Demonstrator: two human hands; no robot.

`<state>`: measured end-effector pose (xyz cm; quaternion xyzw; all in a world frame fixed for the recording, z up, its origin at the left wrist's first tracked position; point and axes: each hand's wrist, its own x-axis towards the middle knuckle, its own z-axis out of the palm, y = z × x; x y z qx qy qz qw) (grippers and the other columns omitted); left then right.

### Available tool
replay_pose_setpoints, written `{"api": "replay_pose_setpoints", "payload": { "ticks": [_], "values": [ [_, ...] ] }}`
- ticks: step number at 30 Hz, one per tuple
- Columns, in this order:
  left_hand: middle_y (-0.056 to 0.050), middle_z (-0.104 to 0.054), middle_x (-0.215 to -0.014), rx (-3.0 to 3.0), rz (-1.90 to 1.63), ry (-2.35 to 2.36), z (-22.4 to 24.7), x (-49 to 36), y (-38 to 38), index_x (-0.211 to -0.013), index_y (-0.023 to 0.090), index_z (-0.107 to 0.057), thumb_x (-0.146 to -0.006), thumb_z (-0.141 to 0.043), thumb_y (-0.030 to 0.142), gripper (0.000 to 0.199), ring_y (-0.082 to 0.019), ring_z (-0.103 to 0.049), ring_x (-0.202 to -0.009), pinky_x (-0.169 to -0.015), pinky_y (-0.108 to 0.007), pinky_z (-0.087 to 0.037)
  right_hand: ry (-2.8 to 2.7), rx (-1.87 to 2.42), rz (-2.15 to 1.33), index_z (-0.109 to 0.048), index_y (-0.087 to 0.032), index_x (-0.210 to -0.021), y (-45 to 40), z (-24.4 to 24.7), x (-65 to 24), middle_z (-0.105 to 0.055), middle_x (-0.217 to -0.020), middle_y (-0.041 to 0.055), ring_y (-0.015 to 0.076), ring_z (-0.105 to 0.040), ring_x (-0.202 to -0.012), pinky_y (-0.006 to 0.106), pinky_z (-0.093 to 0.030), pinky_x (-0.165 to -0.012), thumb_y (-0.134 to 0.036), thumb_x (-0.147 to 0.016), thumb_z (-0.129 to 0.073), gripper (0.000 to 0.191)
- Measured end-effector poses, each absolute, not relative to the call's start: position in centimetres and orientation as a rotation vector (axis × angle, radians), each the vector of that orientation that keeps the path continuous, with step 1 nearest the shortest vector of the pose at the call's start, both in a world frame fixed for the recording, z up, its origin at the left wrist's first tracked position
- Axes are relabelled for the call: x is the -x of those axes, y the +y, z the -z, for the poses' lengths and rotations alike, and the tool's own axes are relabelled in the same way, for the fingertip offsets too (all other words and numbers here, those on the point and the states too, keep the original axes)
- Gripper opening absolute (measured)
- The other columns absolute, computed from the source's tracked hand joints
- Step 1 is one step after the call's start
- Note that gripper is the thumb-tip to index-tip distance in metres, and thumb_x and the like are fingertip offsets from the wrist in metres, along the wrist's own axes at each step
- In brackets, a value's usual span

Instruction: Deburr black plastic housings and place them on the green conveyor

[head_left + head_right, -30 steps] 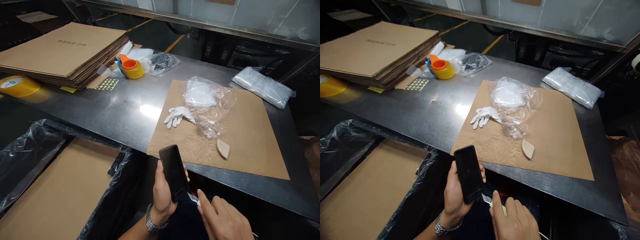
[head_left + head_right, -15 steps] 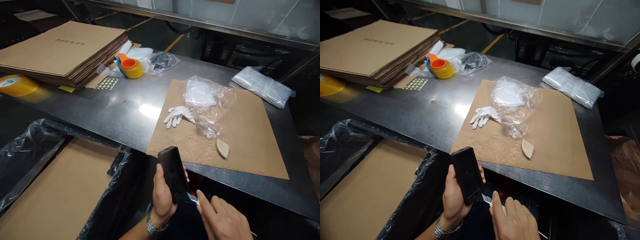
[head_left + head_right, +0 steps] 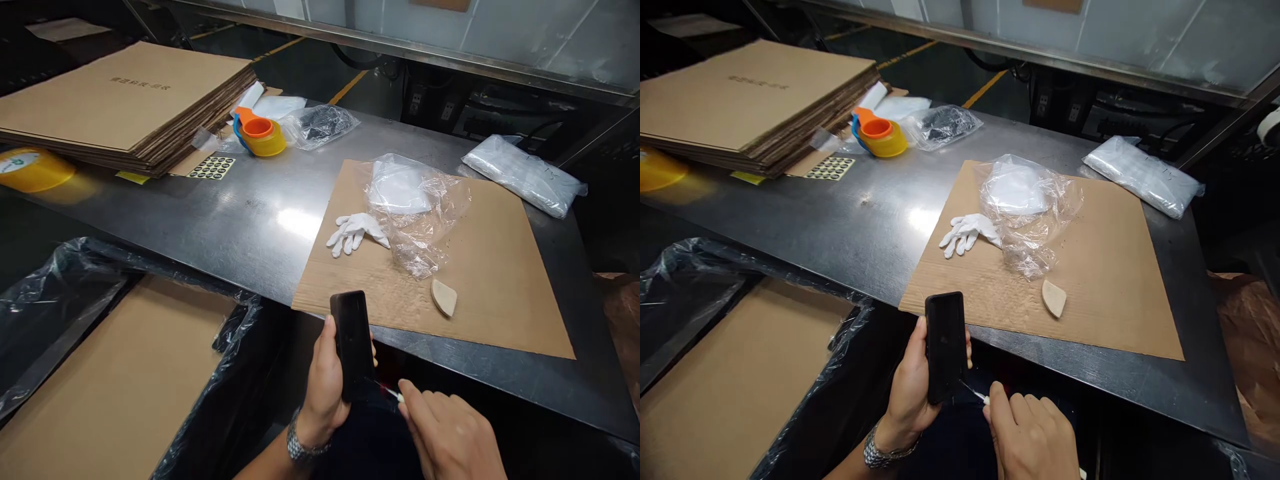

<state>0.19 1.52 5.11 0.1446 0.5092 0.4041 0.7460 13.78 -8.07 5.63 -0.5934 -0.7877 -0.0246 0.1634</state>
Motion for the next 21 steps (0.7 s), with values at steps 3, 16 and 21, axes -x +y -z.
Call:
{"api": "replay_pose_setpoints", "payload": {
  "ticks": [3,16,21],
  "values": [
    [-0.008,-0.064,-0.067,-0.317,-0.84,1.128,-5.1,-0.18,1.55,-0.077,0.009,-0.065,-0.08,-0.044,0.06,0.055,-0.014,-0.057,-0.054,-0.051,-0.026,-0.048,-2.242,1.712,0.027,-0.061,-0.014,-0.088,-7.89,-5.6,-13.7,-0.046,-0.046,-0.0065,0.0061,-0.039,-0.036,0.025,-0.021,-0.043,-0.019,-0.097,-0.031,0.032],
    [-0.008,-0.065,-0.066,-0.427,-0.833,1.169,-4.86,-0.28,1.1,-0.075,0.01,-0.065,-0.082,-0.042,0.059,0.055,-0.013,-0.056,-0.049,-0.046,-0.024,-0.045,-2.293,1.809,-0.127,-0.052,-0.021,-0.078,-7.97,-5.19,-13.85,-0.047,-0.041,-0.0078,0.0092,-0.044,-0.028,0.025,-0.016,-0.036,-0.025,-0.098,-0.023,0.036],
    [-0.007,-0.063,-0.061,-0.552,-0.854,1.209,-4.93,-0.45,0.82,-0.072,0.01,-0.064,-0.08,-0.043,0.062,0.056,-0.015,-0.056,-0.049,-0.047,-0.025,-0.045,-2.298,1.842,-0.192,-0.049,-0.021,-0.075,-8.19,-4.85,-13.89,-0.047,-0.04,-0.0078,0.009,-0.045,-0.027,0.025,-0.014,-0.036,-0.026,-0.098,-0.022,0.036]
  ]
}}
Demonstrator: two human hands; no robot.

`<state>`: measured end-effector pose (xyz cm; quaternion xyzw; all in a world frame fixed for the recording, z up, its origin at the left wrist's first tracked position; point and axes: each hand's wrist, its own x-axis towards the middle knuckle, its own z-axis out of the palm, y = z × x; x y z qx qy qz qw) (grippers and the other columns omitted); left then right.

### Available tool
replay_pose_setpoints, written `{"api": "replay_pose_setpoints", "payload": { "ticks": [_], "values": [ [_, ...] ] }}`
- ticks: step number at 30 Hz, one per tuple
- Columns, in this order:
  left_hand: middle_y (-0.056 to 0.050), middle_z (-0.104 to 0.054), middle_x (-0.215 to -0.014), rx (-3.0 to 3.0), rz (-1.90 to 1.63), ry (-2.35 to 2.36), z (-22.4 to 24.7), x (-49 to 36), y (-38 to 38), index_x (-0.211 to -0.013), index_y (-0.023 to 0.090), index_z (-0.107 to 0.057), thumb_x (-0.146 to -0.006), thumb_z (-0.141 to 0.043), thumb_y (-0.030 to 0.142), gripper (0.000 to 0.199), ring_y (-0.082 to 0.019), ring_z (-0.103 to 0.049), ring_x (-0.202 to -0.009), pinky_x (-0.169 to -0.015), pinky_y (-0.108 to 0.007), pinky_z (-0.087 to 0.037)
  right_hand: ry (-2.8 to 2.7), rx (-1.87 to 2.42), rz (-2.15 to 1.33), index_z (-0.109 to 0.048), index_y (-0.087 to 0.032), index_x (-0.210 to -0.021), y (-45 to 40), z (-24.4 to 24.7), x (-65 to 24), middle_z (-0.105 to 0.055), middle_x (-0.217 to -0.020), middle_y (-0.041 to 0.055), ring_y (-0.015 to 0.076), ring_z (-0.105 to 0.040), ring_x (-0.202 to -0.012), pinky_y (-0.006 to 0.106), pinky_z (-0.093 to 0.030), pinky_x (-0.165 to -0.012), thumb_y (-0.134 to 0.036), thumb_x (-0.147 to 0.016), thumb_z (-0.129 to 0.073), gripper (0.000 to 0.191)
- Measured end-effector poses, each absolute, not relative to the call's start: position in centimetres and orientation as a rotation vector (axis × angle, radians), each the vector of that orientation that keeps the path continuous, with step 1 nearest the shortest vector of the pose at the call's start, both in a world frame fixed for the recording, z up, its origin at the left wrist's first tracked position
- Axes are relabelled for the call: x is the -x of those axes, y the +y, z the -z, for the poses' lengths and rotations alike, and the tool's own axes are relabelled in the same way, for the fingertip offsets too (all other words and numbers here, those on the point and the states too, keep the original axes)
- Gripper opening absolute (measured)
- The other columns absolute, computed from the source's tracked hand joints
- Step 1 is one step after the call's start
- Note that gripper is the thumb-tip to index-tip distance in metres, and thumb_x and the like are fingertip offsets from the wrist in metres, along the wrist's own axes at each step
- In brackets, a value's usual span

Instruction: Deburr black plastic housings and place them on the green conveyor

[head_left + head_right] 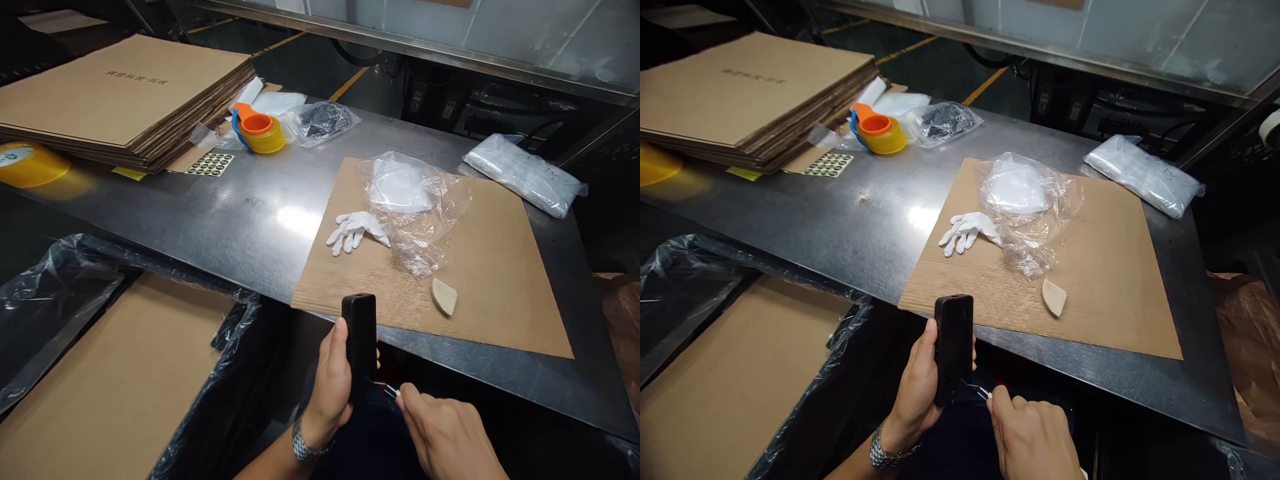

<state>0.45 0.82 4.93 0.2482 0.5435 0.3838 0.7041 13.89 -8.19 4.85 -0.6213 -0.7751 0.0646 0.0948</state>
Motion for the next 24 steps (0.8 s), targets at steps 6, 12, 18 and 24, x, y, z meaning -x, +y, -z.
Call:
{"api": "replay_pose_setpoints", "payload": {
  "ticks": [6,12,18,24],
  "values": [
    [-0.006,-0.063,-0.061,-0.611,-0.9,1.215,-4.3,-0.5,0.7,-0.072,0.011,-0.063,-0.083,-0.039,0.06,0.055,-0.015,-0.056,-0.052,-0.051,-0.026,-0.047,-2.009,1.955,-0.853,-0.05,-0.02,-0.071,-8.1,-4.4,-14.1,-0.045,-0.043,-0.0064,0.0077,-0.042,-0.033,0.021,-0.017,-0.04,-0.036,-0.097,-0.023,0.041],
    [-0.008,-0.064,-0.067,-0.316,-0.813,0.998,-3.9,-0.5,1.5,-0.08,0.008,-0.064,-0.084,-0.039,0.058,0.056,-0.015,-0.057,-0.054,-0.05,-0.026,-0.048,-0.778,1.139,-2.246,-0.06,-0.012,-0.077,-8.9,-2.1,-13.0,-0.038,-0.042,-0.007,0.0033,-0.028,-0.033,0.016,-0.022,-0.036,-0.058,-0.088,-0.036,0.053],
    [-0.007,-0.063,-0.064,-0.003,-0.61,0.878,-3.4,-0.7,2.4,-0.075,0.008,-0.064,-0.089,-0.035,0.05,0.053,-0.013,-0.056,-0.05,-0.047,-0.024,-0.048,-1.04,1.517,-1.711,-0.056,-0.016,-0.094,-7.4,-3.7,-16.6,-0.05,-0.054,-0.0028,0.0076,-0.043,-0.043,0.019,-0.033,-0.043,-0.054,-0.09,-0.034,0.045],
    [-0.007,-0.062,-0.064,0.079,-0.429,0.818,-3.3,-1.0,1.9,-0.073,0.006,-0.064,-0.088,-0.036,0.05,0.054,-0.014,-0.058,-0.05,-0.044,-0.024,-0.049,-1.45,2.54,-0.058,-0.059,-0.021,-0.106,-3.9,-2.0,-25.5,-0.063,-0.096,0.009,0.0219,-0.057,-0.078,0.03,-0.037,-0.058,-0.033,-0.091,-0.035,0.031]
  ]
}}
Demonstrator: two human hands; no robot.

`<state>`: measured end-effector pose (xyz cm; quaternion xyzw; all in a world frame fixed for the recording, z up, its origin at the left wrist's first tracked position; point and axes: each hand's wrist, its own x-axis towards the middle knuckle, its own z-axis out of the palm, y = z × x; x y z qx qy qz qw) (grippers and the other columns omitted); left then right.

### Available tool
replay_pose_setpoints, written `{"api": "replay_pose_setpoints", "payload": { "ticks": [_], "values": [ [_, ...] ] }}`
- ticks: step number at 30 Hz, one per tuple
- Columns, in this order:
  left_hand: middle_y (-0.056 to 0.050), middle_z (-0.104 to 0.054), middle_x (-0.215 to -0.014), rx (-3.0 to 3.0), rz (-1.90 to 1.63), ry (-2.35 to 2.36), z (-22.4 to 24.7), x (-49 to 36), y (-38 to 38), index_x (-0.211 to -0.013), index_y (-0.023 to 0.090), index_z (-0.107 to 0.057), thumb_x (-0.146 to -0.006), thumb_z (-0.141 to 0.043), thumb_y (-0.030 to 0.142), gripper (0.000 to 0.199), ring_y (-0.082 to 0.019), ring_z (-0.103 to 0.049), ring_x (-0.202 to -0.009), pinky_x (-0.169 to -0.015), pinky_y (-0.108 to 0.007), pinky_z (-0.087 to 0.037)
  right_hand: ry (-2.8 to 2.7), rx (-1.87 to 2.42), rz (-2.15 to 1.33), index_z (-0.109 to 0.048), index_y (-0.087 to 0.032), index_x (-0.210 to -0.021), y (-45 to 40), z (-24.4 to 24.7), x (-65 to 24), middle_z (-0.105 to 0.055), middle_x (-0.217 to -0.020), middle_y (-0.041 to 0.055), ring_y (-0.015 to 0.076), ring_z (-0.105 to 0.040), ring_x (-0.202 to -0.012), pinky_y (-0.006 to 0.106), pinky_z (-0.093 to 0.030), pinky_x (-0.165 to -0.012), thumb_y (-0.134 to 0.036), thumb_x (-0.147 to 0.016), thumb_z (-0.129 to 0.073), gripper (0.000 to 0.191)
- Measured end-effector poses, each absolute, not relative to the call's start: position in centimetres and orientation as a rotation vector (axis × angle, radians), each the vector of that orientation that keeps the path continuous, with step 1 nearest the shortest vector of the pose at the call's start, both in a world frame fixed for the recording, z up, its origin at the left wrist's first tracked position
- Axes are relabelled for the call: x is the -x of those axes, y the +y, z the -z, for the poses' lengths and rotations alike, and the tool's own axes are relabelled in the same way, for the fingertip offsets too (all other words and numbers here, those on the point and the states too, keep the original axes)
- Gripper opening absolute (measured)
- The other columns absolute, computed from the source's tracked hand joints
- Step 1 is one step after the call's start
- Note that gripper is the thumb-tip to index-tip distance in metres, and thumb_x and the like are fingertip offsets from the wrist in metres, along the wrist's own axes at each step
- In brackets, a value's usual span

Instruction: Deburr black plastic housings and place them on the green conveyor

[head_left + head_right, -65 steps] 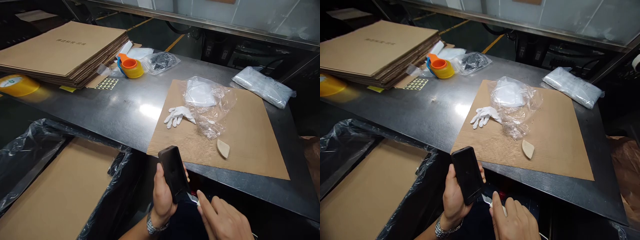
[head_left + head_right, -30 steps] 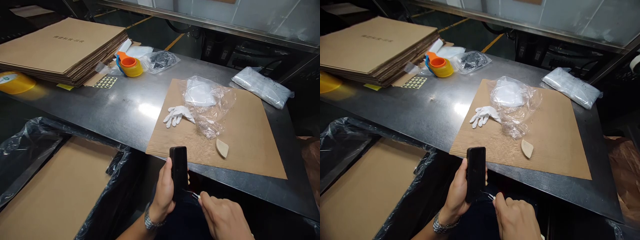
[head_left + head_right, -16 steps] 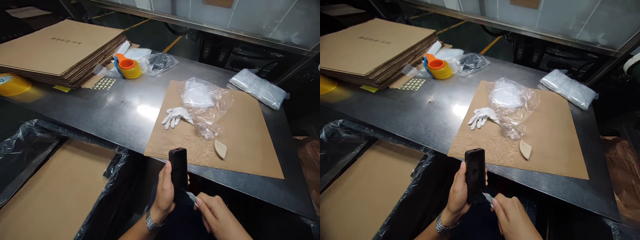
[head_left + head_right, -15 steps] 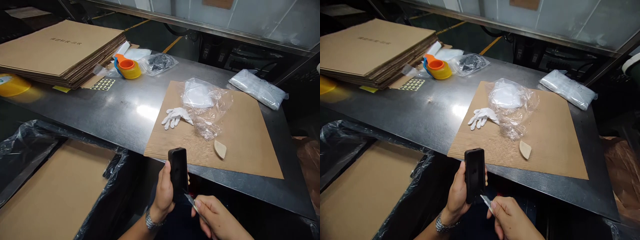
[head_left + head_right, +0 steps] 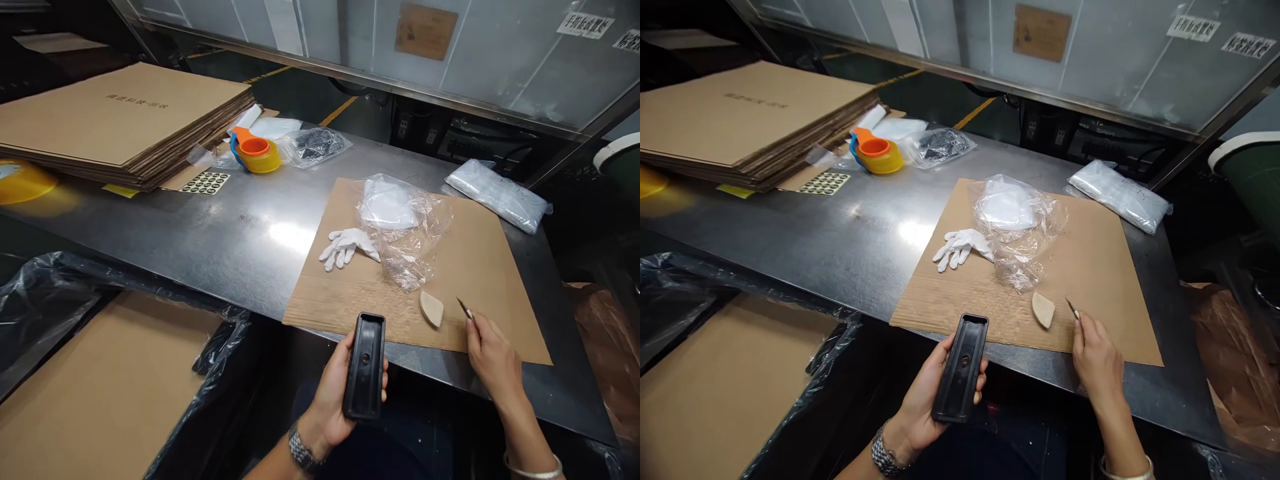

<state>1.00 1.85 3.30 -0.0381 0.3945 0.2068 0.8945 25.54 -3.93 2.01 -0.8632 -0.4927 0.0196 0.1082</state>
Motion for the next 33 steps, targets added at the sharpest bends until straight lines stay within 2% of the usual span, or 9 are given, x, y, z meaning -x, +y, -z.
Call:
{"api": "replay_pose_setpoints", "payload": {
  "ticks": [5,10,13,16,19,21,24,30,33],
  "values": [
    [-0.006,-0.06,-0.062,0.08,-0.358,0.805,-3.9,-1.6,1.6,-0.069,0.005,-0.063,-0.087,-0.033,0.053,0.06,-0.013,-0.057,-0.046,-0.04,-0.023,-0.048,-1.488,2.543,0.083,-0.063,-0.016,-0.104,-2.8,0.1,-27.5,-0.06,-0.081,0.0116,0.0266,-0.054,-0.083,0.033,-0.037,-0.061,-0.028,-0.09,-0.039,0.03],
    [-0.006,-0.061,-0.061,0.059,-0.328,0.794,-4.1,-1.8,1.6,-0.068,0.007,-0.063,-0.088,-0.033,0.053,0.058,-0.013,-0.058,-0.045,-0.039,-0.023,-0.048,-1.501,2.408,0.039,-0.059,-0.016,-0.105,-3.4,-0.9,-25.4,-0.061,-0.085,0.0095,0.0217,-0.057,-0.078,0.03,-0.042,-0.062,-0.029,-0.092,-0.035,0.03],
    [-0.006,-0.062,-0.061,0.05,-0.316,0.786,-4.1,-2.0,1.5,-0.072,0.008,-0.064,-0.087,-0.035,0.052,0.055,-0.014,-0.059,-0.046,-0.04,-0.024,-0.048,-1.545,2.193,-0.165,-0.055,-0.019,-0.105,-4.2,-2.8,-22.2,-0.061,-0.078,0.0036,0.0148,-0.059,-0.068,0.023,-0.044,-0.06,-0.034,-0.094,-0.033,0.029],
    [-0.007,-0.063,-0.061,0.076,-0.294,0.805,-4.1,-2.2,1.3,-0.074,0.007,-0.065,-0.087,-0.036,0.052,0.055,-0.014,-0.058,-0.045,-0.041,-0.025,-0.047,-1.6,1.858,-0.532,-0.054,-0.021,-0.107,-4.9,-4.8,-18.5,-0.061,-0.08,0.002,0.0134,-0.059,-0.07,0.021,-0.044,-0.062,-0.032,-0.092,-0.042,0.022],
    [-0.006,-0.063,-0.056,0.135,-0.312,0.796,-4.4,-2.4,1.1,-0.068,0.008,-0.063,-0.089,-0.037,0.047,0.051,-0.013,-0.058,-0.046,-0.047,-0.024,-0.047,-1.734,1.68,-0.822,-0.057,-0.021,-0.091,-5.3,-6.0,-15.6,-0.06,-0.074,-0.0004,0.0117,-0.056,-0.062,0.021,-0.041,-0.057,-0.028,-0.087,-0.051,0.009],
    [-0.003,-0.06,-0.052,0.169,-0.344,0.801,-4.6,-2.5,1.1,-0.061,0.011,-0.059,-0.089,-0.039,0.043,0.046,-0.012,-0.056,-0.045,-0.048,-0.022,-0.045,-1.83,1.66,-0.876,-0.056,-0.02,-0.08,-5.3,-6.4,-14.5,-0.057,-0.067,-0.0019,0.0111,-0.052,-0.057,0.022,-0.037,-0.053,-0.027,-0.085,-0.054,0.008],
    [0.0,-0.056,-0.047,0.18,-0.362,0.858,-4.7,-2.5,0.9,-0.056,0.013,-0.054,-0.088,-0.043,0.041,0.044,-0.01,-0.052,-0.041,-0.044,-0.021,-0.04,-1.932,1.678,-0.856,-0.055,-0.02,-0.076,-5.3,-6.3,-13.8,-0.058,-0.066,-0.0025,0.011,-0.051,-0.056,0.022,-0.032,-0.051,-0.031,-0.083,-0.059,0.014],
    [-0.002,-0.058,-0.05,0.167,-0.376,0.883,-4.5,-2.4,0.6,-0.059,0.013,-0.055,-0.089,-0.041,0.04,0.044,-0.01,-0.054,-0.041,-0.044,-0.02,-0.042,-1.989,1.752,-0.776,-0.053,-0.02,-0.067,-5.1,-5.7,-13.7,-0.059,-0.062,-0.0034,0.0106,-0.052,-0.052,0.023,-0.028,-0.049,-0.035,-0.079,-0.064,0.022],
    [-0.003,-0.06,-0.052,0.097,-0.313,0.906,-4.5,-2.4,0.1,-0.066,0.012,-0.058,-0.089,-0.04,0.045,0.044,-0.011,-0.054,-0.04,-0.042,-0.021,-0.044,-1.909,1.859,-0.813,-0.054,-0.02,-0.065,-4.5,-5.7,-14.4,-0.059,-0.059,-0.0027,0.0114,-0.052,-0.05,0.023,-0.029,-0.048,-0.037,-0.081,-0.061,0.024]
  ]
}}
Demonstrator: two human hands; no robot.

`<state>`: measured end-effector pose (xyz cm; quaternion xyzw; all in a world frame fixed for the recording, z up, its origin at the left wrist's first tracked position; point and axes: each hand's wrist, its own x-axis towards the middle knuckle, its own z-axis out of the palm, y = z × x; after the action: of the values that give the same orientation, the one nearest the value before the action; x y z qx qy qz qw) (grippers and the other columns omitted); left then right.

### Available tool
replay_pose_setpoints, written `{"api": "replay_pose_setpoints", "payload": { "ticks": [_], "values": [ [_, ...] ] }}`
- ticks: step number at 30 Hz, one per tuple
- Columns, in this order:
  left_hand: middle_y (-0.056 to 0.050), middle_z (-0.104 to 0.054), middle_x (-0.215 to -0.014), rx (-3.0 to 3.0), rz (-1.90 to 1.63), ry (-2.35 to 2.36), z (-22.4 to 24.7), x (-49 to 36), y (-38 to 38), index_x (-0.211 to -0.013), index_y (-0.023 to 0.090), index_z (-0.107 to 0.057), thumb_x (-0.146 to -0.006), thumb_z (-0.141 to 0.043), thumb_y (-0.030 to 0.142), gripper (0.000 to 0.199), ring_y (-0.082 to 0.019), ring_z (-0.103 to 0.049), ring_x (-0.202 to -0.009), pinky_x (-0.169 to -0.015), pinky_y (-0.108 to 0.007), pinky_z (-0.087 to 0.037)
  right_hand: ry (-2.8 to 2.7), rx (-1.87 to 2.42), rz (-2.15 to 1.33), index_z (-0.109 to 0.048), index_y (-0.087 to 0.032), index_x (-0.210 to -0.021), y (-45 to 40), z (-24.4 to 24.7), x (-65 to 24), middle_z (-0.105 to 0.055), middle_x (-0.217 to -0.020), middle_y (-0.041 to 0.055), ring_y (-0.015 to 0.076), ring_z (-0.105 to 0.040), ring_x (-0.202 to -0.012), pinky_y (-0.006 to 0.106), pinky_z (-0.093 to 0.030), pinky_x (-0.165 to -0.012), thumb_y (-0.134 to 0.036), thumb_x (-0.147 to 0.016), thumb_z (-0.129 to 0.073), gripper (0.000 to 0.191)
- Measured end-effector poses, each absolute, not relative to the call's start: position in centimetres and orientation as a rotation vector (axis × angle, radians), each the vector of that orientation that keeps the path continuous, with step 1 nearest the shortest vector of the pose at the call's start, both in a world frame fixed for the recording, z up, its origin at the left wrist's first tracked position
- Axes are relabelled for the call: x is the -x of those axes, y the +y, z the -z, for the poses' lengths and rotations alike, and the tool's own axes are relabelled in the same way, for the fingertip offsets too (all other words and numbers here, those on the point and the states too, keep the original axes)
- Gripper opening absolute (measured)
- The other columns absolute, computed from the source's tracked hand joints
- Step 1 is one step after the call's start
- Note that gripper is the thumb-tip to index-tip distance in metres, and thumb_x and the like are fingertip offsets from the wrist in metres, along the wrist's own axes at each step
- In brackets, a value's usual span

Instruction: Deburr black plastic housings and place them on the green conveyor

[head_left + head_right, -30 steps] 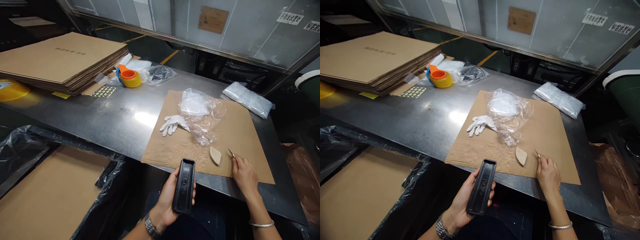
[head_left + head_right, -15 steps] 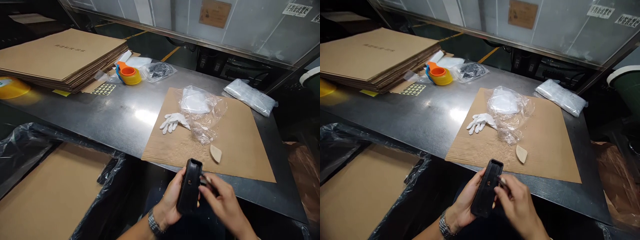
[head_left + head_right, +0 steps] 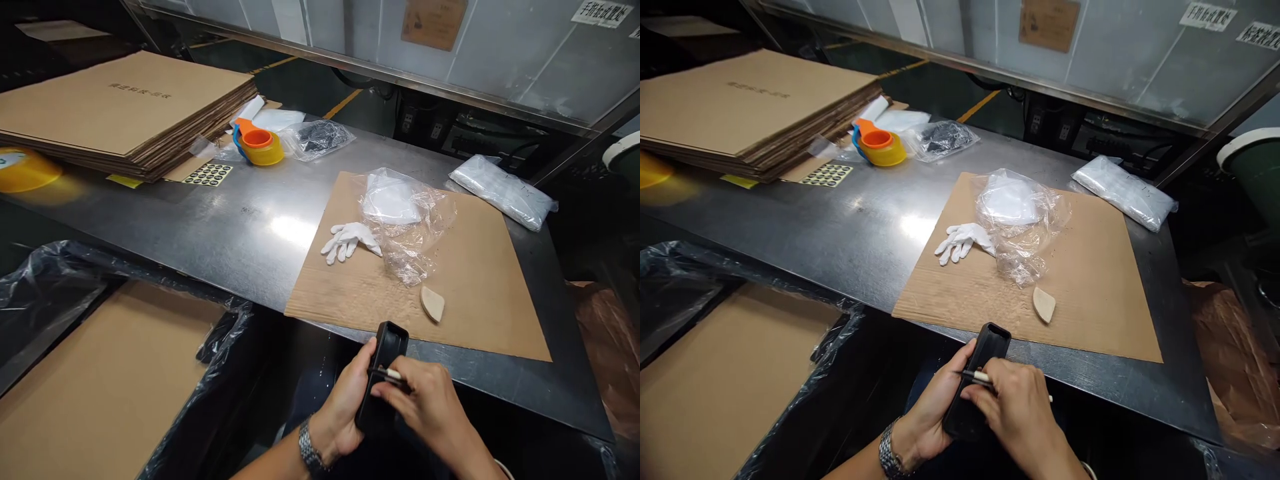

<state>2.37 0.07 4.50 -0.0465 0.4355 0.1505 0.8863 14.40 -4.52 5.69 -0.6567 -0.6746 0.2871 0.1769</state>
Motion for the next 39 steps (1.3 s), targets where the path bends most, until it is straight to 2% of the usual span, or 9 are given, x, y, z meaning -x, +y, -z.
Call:
{"api": "replay_pose_setpoints", "payload": {
  "ticks": [6,8,12,18,23,26,29,33,39],
  "values": [
    [-0.004,-0.059,-0.054,-0.064,-0.176,0.939,-4.7,-2.0,-0.8,-0.081,0.012,-0.058,-0.088,-0.033,0.054,0.049,-0.011,-0.053,-0.038,-0.036,-0.02,-0.043,-1.645,1.869,-0.922,-0.061,-0.022,-0.111,-2.5,-6.3,-17.0,-0.064,-0.068,-0.0004,0.0147,-0.056,-0.057,0.024,-0.04,-0.055,-0.04,-0.079,-0.061,0.036],
    [-0.005,-0.06,-0.057,-0.087,-0.153,0.937,-4.8,-1.9,-0.8,-0.081,0.012,-0.056,-0.088,-0.034,0.053,0.048,-0.011,-0.053,-0.039,-0.036,-0.02,-0.044,-1.635,1.77,-0.992,-0.068,-0.021,-0.088,-1.9,-6.4,-17.7,-0.061,-0.065,-0.0009,0.0126,-0.053,-0.056,0.024,-0.038,-0.055,-0.034,-0.083,-0.056,0.019],
    [-0.005,-0.06,-0.057,-0.114,-0.117,0.955,-4.9,-1.7,-0.9,-0.079,0.013,-0.055,-0.088,-0.035,0.054,0.047,-0.012,-0.054,-0.039,-0.035,-0.02,-0.045,-1.62,1.663,-1.118,-0.05,-0.017,-0.051,-1.5,-6.4,-18.2,-0.039,-0.05,-0.0049,0.0077,-0.034,-0.048,0.022,-0.025,-0.047,-0.032,-0.087,-0.049,0.039],
    [-0.005,-0.057,-0.052,-0.071,-0.036,0.961,-4.9,-1.7,-0.9,-0.069,0.009,-0.058,-0.087,-0.033,0.056,0.056,-0.01,-0.052,-0.036,-0.034,-0.019,-0.044,-1.628,1.631,-1.175,-0.066,-0.019,-0.077,-1.5,-6.3,-18.3,-0.06,-0.066,-0.0021,0.0115,-0.051,-0.061,0.023,-0.034,-0.058,-0.032,-0.08,-0.06,0.014],
    [-0.005,-0.06,-0.056,-0.077,-0.118,0.963,-5.0,-1.8,-0.9,-0.075,0.01,-0.059,-0.087,-0.037,0.054,0.05,-0.012,-0.054,-0.039,-0.036,-0.021,-0.046,-1.36,1.768,-1.02,-0.057,-0.016,-0.062,-1.8,-5.2,-18.9,-0.038,-0.053,-0.0049,0.0085,-0.035,-0.051,0.023,-0.028,-0.05,-0.041,-0.086,-0.049,0.036],
    [-0.005,-0.061,-0.057,-0.117,-0.254,1.003,-4.6,-1.8,-0.9,-0.079,0.011,-0.06,-0.086,-0.041,0.053,0.047,-0.012,-0.054,-0.04,-0.037,-0.021,-0.045,-1.218,1.8,-1.064,-0.059,-0.016,-0.095,-3.3,-4.7,-18.2,-0.04,-0.058,-0.0059,0.0087,-0.038,-0.052,0.022,-0.032,-0.05,-0.042,-0.083,-0.054,0.029],
    [-0.005,-0.063,-0.06,-0.195,-0.414,1.01,-3.9,-1.9,-1.2,-0.083,0.011,-0.062,-0.083,-0.047,0.053,0.045,-0.012,-0.055,-0.041,-0.039,-0.022,-0.045,-1.082,1.734,-1.255,-0.051,-0.02,-0.113,-5.2,-4.4,-16.3,-0.051,-0.072,-0.0036,0.0098,-0.046,-0.057,0.022,-0.037,-0.051,-0.037,-0.07,-0.069,0.05],
    [-0.003,-0.065,-0.063,-0.277,-0.505,1.023,-3.5,-2.3,-2.3,-0.094,0.014,-0.062,-0.076,-0.056,0.056,0.046,-0.014,-0.056,-0.044,-0.041,-0.025,-0.047,-0.837,1.726,-1.221,-0.056,-0.018,-0.092,-5.8,-3.9,-15.0,-0.053,-0.068,-0.0027,0.0099,-0.048,-0.057,0.023,-0.039,-0.054,-0.037,-0.077,-0.062,0.026],
    [-0.004,-0.062,-0.062,-0.204,-0.403,0.973,-4.0,-2.2,-2.8,-0.085,0.012,-0.061,-0.08,-0.049,0.057,0.047,-0.012,-0.055,-0.045,-0.041,-0.022,-0.045,-0.73,1.713,-1.176,-0.06,-0.014,-0.073,-3.8,-3.3,-16.8,-0.055,-0.057,-0.0015,0.0073,-0.042,-0.047,0.021,-0.032,-0.045,-0.043,-0.074,-0.066,0.03]
  ]
}}
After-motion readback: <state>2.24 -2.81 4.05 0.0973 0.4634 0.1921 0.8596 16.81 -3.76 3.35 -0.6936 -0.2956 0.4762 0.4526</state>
